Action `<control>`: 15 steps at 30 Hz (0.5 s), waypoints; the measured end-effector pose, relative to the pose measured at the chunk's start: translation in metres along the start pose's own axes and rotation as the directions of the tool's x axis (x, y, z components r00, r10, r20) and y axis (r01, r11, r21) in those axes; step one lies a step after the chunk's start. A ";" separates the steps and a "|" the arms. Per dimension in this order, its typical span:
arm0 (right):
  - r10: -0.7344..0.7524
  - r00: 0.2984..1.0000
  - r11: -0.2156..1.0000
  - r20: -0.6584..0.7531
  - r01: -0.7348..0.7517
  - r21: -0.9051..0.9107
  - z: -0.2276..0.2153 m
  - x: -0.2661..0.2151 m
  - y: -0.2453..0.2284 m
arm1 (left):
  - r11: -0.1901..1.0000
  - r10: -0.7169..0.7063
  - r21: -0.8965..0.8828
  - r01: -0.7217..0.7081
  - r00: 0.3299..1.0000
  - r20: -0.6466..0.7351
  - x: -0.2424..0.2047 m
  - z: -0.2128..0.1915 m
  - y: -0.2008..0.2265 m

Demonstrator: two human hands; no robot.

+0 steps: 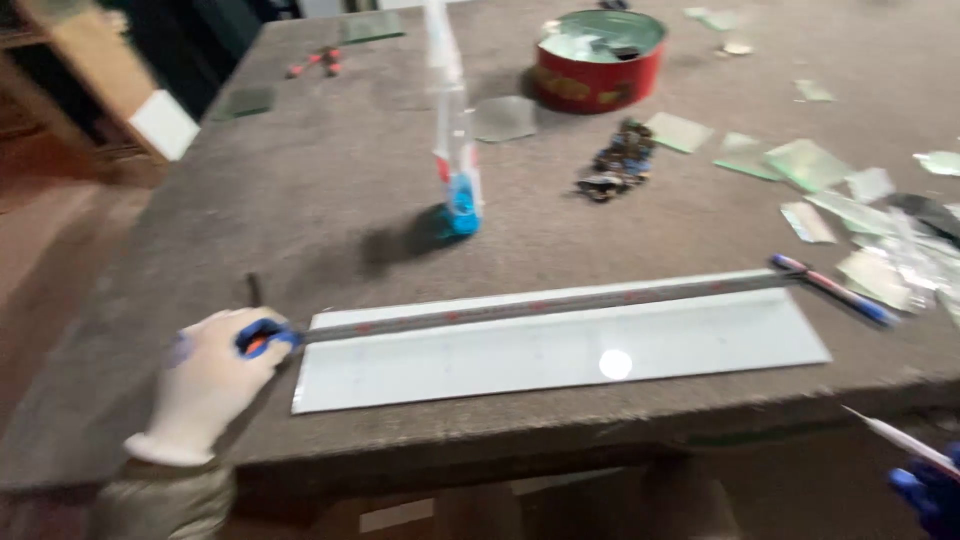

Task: Measuring and marking a white rectangular board using a tape measure and a marker on a workshop table.

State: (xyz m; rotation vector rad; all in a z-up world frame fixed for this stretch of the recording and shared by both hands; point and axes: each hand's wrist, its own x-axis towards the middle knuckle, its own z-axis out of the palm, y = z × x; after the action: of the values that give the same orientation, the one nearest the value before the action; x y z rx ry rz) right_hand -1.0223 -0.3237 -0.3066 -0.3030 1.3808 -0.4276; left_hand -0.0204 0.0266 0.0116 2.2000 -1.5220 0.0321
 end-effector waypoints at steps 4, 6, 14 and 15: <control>-0.095 0.980 0.992 -0.175 0.108 0.071 0.090 -0.060 0.068 | 0.975 -0.127 0.192 0.116 0.991 0.044 -0.008 -0.008 0.009; -0.198 0.923 0.969 -0.329 0.235 0.075 0.143 -0.115 0.098 | 0.954 -0.181 0.253 0.160 0.982 0.061 -0.010 -0.007 0.009; -0.728 0.589 0.649 -0.350 0.757 -0.076 0.293 -0.260 0.139 | 0.894 -0.376 0.302 0.330 0.920 0.109 -0.010 0.001 0.013; -0.728 0.585 0.647 -0.357 0.759 -0.076 0.285 -0.247 0.141 | 0.898 -0.369 0.299 0.323 0.922 0.112 -0.011 0.009 -0.002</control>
State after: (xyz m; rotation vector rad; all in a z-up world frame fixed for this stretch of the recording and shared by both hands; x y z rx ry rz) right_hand -0.7582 -0.0969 -0.1050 -0.7825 1.5388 -1.3098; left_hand -0.0250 0.0334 0.0004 2.7345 -1.2407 -0.0594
